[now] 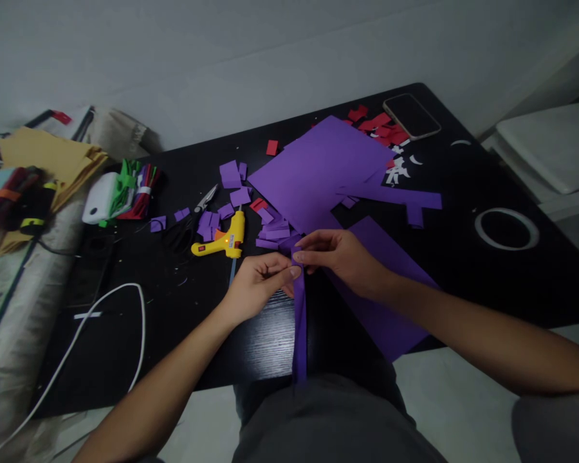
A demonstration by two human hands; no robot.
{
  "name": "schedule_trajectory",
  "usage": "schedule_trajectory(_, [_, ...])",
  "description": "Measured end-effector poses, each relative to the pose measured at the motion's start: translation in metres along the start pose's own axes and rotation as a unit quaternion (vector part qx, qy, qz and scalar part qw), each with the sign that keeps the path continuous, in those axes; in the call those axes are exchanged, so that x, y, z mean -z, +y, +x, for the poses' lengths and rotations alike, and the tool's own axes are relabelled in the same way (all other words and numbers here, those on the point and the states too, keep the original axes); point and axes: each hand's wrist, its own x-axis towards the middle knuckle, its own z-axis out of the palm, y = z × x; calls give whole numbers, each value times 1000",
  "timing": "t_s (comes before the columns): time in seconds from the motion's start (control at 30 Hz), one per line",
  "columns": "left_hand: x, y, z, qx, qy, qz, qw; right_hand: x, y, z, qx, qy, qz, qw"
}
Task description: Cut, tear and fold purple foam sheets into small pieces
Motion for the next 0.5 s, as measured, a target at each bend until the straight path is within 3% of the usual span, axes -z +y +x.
schedule_trajectory(0.23, [1, -1, -1, 8, 8, 15, 1000, 2, 0, 3, -37, -32, 38, 998])
schedule_trajectory(0.5, [0, -1, 0, 6, 4, 9, 1000, 1, 1, -1, 51, -7, -47, 998])
